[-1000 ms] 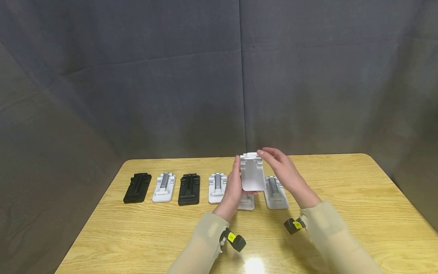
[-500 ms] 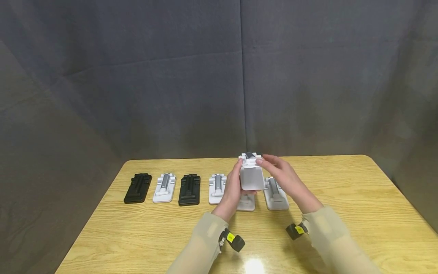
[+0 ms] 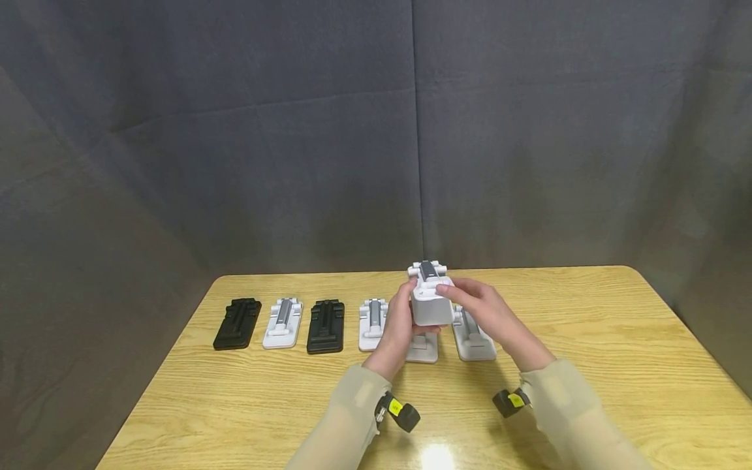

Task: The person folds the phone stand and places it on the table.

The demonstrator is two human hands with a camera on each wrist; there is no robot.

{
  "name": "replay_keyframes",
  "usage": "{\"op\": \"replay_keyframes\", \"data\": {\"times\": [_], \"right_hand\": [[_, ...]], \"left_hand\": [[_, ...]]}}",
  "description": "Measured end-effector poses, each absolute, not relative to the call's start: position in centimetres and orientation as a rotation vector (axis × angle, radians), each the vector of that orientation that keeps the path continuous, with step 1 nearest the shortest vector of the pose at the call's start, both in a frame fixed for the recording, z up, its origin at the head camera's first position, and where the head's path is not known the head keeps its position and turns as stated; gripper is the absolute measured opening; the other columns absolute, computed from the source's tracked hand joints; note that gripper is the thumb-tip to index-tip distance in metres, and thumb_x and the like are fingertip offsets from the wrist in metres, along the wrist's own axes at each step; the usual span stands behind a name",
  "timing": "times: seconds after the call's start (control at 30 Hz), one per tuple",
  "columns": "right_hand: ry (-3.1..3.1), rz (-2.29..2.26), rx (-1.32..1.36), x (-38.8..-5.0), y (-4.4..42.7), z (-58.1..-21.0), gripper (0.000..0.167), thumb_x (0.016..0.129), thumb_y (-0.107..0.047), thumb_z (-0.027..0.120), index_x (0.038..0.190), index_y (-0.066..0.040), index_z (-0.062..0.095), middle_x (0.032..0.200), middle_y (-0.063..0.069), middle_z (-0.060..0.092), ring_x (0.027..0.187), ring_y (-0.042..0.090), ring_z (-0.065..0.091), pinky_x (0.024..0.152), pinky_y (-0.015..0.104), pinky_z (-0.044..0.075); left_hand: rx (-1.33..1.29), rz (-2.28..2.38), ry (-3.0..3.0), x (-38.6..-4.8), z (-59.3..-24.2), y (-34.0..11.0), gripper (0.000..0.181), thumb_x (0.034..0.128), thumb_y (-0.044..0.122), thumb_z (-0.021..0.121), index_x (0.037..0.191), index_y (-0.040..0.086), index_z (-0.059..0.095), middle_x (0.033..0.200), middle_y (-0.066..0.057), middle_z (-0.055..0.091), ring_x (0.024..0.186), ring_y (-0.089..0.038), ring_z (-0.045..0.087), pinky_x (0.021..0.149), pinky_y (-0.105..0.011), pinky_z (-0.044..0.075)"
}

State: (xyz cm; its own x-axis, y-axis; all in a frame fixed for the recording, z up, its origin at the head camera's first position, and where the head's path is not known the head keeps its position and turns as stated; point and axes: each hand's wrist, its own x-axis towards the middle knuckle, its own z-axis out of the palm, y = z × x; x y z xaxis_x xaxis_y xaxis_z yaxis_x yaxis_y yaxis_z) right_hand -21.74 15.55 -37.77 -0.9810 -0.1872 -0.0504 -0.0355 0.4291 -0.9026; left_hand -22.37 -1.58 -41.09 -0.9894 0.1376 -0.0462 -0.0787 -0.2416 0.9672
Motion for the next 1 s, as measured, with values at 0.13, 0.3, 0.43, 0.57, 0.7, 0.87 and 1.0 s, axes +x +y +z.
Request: {"op": "replay_keyframes", "data": {"times": [0.13,0.3,0.43,0.57,0.7,0.87,1.0], "right_hand": [[2.509,-1.603,-0.171,-21.6,15.5,-38.0,0.084,0.095,-0.063,0.059,0.148,0.002,0.047,0.150,0.023,0.047,0.138,0.041,0.043,0.114,0.060,0.032],[2.491,-1.589,-0.168,-21.6,15.5,-38.2,0.086,0.094,-0.063,0.062,0.148,0.001,0.047,0.151,0.023,0.046,0.138,0.042,0.043,0.112,0.061,0.034],[2.498,-1.581,-0.188,-21.7,15.5,-38.3,0.082,0.093,-0.060,0.065,0.146,0.001,0.050,0.148,0.023,0.049,0.135,0.041,0.046,0.111,0.060,0.037],[2.510,-1.585,-0.227,-21.7,15.5,-38.4,0.074,0.093,-0.054,0.070,0.140,0.000,0.056,0.141,0.020,0.057,0.128,0.037,0.054,0.107,0.057,0.042],[2.536,-1.582,-0.246,-21.8,15.5,-38.6,0.067,0.091,-0.051,0.074,0.133,0.000,0.062,0.130,0.016,0.065,0.120,0.033,0.060,0.102,0.052,0.047],[2.571,-1.581,-0.274,-21.9,15.5,-39.2,0.060,0.089,-0.047,0.078,0.127,-0.001,0.066,0.121,0.012,0.069,0.111,0.029,0.064,0.097,0.048,0.051],[2.567,-1.602,-0.303,-21.8,15.5,-39.6,0.053,0.089,-0.042,0.079,0.121,-0.001,0.068,0.114,0.010,0.071,0.106,0.027,0.066,0.092,0.045,0.054]], "left_hand": [[0.066,2.363,1.853,-22.4,-41.0,-1.7,0.053,0.1052,0.042,0.035,0.128,0.002,0.060,0.101,-0.015,0.070,0.081,-0.024,0.070,0.061,-0.033,0.061],[0.078,2.362,1.864,-22.4,-40.9,-1.9,0.051,0.1066,0.039,0.032,0.128,0.001,0.060,0.101,-0.013,0.071,0.083,-0.023,0.071,0.064,-0.035,0.062],[0.094,2.382,1.855,-22.5,-40.9,-1.9,0.049,0.1077,0.035,0.032,0.127,-0.001,0.059,0.100,-0.013,0.072,0.083,-0.025,0.072,0.067,-0.039,0.063],[0.105,2.391,1.878,-22.6,-41.0,-2.0,0.046,0.1089,0.031,0.032,0.126,-0.004,0.057,0.094,-0.011,0.072,0.078,-0.027,0.073,0.067,-0.042,0.063],[0.109,2.373,1.925,-22.7,-41.1,-2.0,0.044,0.1101,0.028,0.032,0.125,-0.005,0.057,0.091,-0.008,0.070,0.075,-0.024,0.072,0.069,-0.044,0.063],[0.115,2.345,1.985,-22.5,-41.3,-1.9,0.043,0.1111,0.025,0.032,0.125,-0.007,0.057,0.091,-0.009,0.070,0.074,-0.024,0.072,0.067,-0.042,0.063],[0.121,2.330,2.016,-22.4,-41.6,-1.9,0.041,0.1119,0.023,0.033,0.126,-0.008,0.056,0.092,-0.011,0.070,0.072,-0.022,0.072,0.065,-0.039,0.063]]}}
